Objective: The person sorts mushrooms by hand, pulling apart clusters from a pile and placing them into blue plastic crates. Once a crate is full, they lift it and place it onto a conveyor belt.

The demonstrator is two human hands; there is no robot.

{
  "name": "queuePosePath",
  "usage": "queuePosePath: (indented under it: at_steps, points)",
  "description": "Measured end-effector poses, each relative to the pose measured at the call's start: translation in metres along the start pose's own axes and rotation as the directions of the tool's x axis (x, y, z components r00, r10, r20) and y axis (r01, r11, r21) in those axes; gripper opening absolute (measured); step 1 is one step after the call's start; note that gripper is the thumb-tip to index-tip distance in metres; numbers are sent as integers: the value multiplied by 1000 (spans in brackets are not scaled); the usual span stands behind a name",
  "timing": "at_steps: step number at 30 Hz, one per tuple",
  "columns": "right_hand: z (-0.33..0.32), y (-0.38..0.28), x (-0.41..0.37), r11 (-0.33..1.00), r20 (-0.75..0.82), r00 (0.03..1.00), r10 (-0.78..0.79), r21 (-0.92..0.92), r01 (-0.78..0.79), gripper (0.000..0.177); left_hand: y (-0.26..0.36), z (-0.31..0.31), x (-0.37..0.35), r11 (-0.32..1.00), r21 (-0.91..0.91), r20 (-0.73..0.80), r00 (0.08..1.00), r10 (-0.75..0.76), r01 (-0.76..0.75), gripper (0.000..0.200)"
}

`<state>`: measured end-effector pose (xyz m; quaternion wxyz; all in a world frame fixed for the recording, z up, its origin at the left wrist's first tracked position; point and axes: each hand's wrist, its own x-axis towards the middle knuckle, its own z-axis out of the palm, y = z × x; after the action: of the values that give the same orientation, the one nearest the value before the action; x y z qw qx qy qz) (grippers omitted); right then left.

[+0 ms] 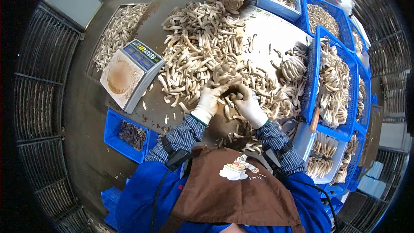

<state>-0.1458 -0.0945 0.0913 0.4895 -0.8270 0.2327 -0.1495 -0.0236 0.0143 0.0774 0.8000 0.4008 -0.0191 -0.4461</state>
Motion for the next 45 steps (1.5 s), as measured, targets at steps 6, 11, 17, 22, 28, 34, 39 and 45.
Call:
queuePosePath:
  at_steps: [6, 11, 17, 22, 28, 34, 39, 45]
  points:
    - [-11, -36, 0, 943, -91, 974, 208, 285, -174, 39, -13, -48, 22, 907, -358, 55, 975, -217, 222, 22]
    - [2, -6, 17, 846, -57, 957, 285, 483, -224, 38, -43, -55, 20, 999, 16, 118, 992, -47, 46, 20]
    - [-1, -37, 15, 618, -39, 944, 327, 765, -182, 27, 2, -17, -1, 955, 47, 136, 946, -295, 291, 33]
    - [1, -25, 7, 711, 52, 980, 193, 681, -176, 34, 19, -11, -2, 899, 433, 325, 920, -218, 59, 44]
    - [11, -37, 3, 881, -187, 941, 281, 438, -176, 27, 33, 17, -26, 732, 681, 73, 992, -106, 28, 48]
    - [-16, -57, 3, 894, -83, 924, 373, 298, -334, 30, -18, -41, -7, 262, 812, 496, 854, 161, -521, 33]
    - [1, -36, 3, 877, -162, 923, 350, 402, -262, 22, -7, -5, -13, 823, 535, -106, 981, -161, 192, 33]
    - [-13, -47, 3, 759, -91, 921, 378, 600, -252, 26, -13, -20, 3, 957, -131, 19, 966, -260, 260, 33]
